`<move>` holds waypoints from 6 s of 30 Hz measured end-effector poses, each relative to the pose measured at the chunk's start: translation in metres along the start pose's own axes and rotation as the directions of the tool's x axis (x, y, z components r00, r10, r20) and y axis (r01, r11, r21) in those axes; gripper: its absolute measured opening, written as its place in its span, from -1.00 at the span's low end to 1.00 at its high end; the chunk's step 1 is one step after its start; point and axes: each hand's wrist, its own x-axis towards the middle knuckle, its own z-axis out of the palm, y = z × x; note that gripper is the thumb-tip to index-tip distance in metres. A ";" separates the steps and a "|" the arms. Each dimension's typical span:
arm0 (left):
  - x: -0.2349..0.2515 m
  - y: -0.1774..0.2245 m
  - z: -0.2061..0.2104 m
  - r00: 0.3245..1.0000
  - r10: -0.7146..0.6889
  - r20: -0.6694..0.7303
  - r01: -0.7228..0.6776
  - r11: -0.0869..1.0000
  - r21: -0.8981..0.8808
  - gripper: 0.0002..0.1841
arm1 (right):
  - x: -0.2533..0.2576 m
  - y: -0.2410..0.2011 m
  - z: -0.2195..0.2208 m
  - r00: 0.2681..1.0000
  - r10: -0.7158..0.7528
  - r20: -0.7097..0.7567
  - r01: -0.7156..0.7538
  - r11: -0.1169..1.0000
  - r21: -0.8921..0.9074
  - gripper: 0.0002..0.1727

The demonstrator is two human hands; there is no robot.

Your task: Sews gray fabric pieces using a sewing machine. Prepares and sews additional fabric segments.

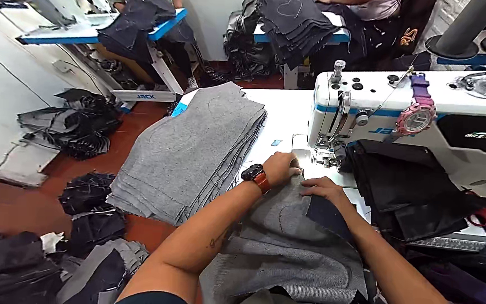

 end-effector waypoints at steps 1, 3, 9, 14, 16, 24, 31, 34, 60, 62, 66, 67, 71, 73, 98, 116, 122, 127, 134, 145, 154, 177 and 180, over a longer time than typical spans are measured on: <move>0.001 -0.003 -0.001 1.000 0.016 0.004 -0.016 1.000 -0.007 -0.71 | -0.003 0.002 0.003 1.000 0.011 -0.003 -0.011 0.999 -0.035 -0.73; 0.003 -0.007 -0.001 0.999 0.047 0.005 -0.047 0.998 -0.038 -0.74 | -0.004 -0.001 0.005 0.999 0.035 -0.011 -0.036 0.997 -0.066 -0.69; 0.001 -0.005 0.003 0.999 -0.017 -0.048 0.013 0.997 -0.074 -0.72 | -0.001 -0.008 -0.002 0.992 0.125 -0.035 -0.126 0.991 -0.050 -0.69; -0.007 0.003 0.010 0.990 -0.013 -0.141 0.020 0.998 0.055 -0.76 | 0.000 -0.006 0.006 0.995 0.086 -0.051 -0.092 0.988 -0.124 -0.72; -0.022 0.005 0.024 0.950 0.166 -0.263 -0.104 0.967 0.231 -0.79 | -0.002 -0.004 0.007 0.996 0.075 -0.052 -0.084 0.978 -0.191 -0.72; -0.013 0.003 0.063 0.895 0.298 -0.330 -0.245 0.950 0.194 -0.63 | 0.006 0.024 -0.024 0.987 0.160 -0.025 -0.161 0.959 -0.233 -0.73; 0.008 0.000 0.062 0.861 0.325 -0.391 -0.261 0.942 0.209 -0.68 | 0.007 0.048 -0.033 0.998 0.017 -0.065 -0.025 0.992 -0.126 -0.76; 0.010 -0.007 0.062 0.847 0.347 -0.402 -0.293 0.937 0.190 -0.68 | 0.009 0.037 -0.030 0.996 0.007 -0.094 -0.020 0.990 -0.142 -0.75; -0.101 0.145 0.114 0.862 -0.341 -0.375 -0.083 0.635 -0.768 0.25 | 0.024 0.001 -0.007 0.801 0.528 -0.283 -0.593 0.763 -0.255 -0.63; -0.095 0.131 0.126 0.827 -0.349 -0.440 -0.099 0.681 -0.726 0.20 | 0.020 -0.006 0.002 0.752 0.524 -0.399 -0.625 0.760 -0.180 -0.62; -0.096 0.093 0.092 0.878 -0.417 -0.234 0.079 0.610 -0.788 -0.08 | 0.004 -0.034 0.001 0.834 0.484 -0.263 -0.544 0.800 -0.252 -0.68; -0.098 0.077 0.078 0.894 -0.405 -0.194 0.135 0.654 -0.745 -0.25 | -0.004 -0.039 0.004 0.865 0.467 -0.182 -0.501 0.793 -0.346 -0.66; -0.076 0.014 -0.002 0.963 0.007 -0.269 0.035 0.988 0.150 -0.73 | -0.027 -0.074 0.045 0.880 0.474 0.031 -0.357 0.702 -0.616 -0.09; -0.055 0.005 -0.034 0.941 0.266 -0.209 -0.114 0.831 0.545 -0.78 | -0.028 -0.093 0.074 0.880 0.472 0.058 -0.345 0.716 -0.607 0.16; -0.099 0.046 0.091 0.798 0.542 -0.263 -0.442 0.824 0.356 -0.72 | -0.111 -0.058 0.066 0.964 -0.165 -0.207 0.007 0.796 -0.605 -0.75; -0.112 0.041 0.107 0.807 0.521 -0.278 -0.334 0.790 0.514 -0.58 | -0.107 -0.058 0.064 0.966 -0.165 -0.199 0.039 0.855 -0.517 -0.77; -0.119 0.050 0.096 0.882 0.466 -0.076 -0.379 0.795 0.474 -0.51 | -0.103 -0.068 0.048 0.977 -0.037 -0.208 -0.026 0.956 -0.293 -0.83; -0.110 0.045 0.092 0.835 0.545 -0.081 -0.420 0.724 0.547 -0.59 | -0.084 -0.065 0.000 0.972 0.161 -0.170 -0.194 0.960 -0.200 -0.76; -0.098 0.054 0.069 0.949 0.256 -0.184 -0.225 0.959 0.174 -0.77 | -0.047 -0.040 -0.013 0.998 -0.053 0.036 0.064 0.877 -0.477 -0.85; -0.040 0.002 0.049 0.888 0.433 -0.155 -0.357 0.862 0.359 -0.61 | -0.055 -0.053 0.000 0.996 -0.090 0.022 0.089 0.873 -0.479 -0.80; -0.056 0.018 0.084 0.871 0.346 -0.349 -0.328 0.938 0.113 -0.51 | -0.069 -0.051 -0.003 0.989 0.081 -0.122 -0.125 0.898 -0.422 -0.83; 0.000 -0.008 0.057 0.897 0.338 -0.285 -0.290 0.937 0.196 -0.29 | -0.018 -0.013 -0.014 0.993 0.114 -0.042 -0.122 0.899 -0.422 -0.84; 0.015 -0.022 0.049 0.879 0.391 -0.273 -0.353 0.918 0.179 -0.27 | -0.008 -0.008 -0.011 0.993 0.106 -0.045 -0.115 0.888 -0.446 -0.84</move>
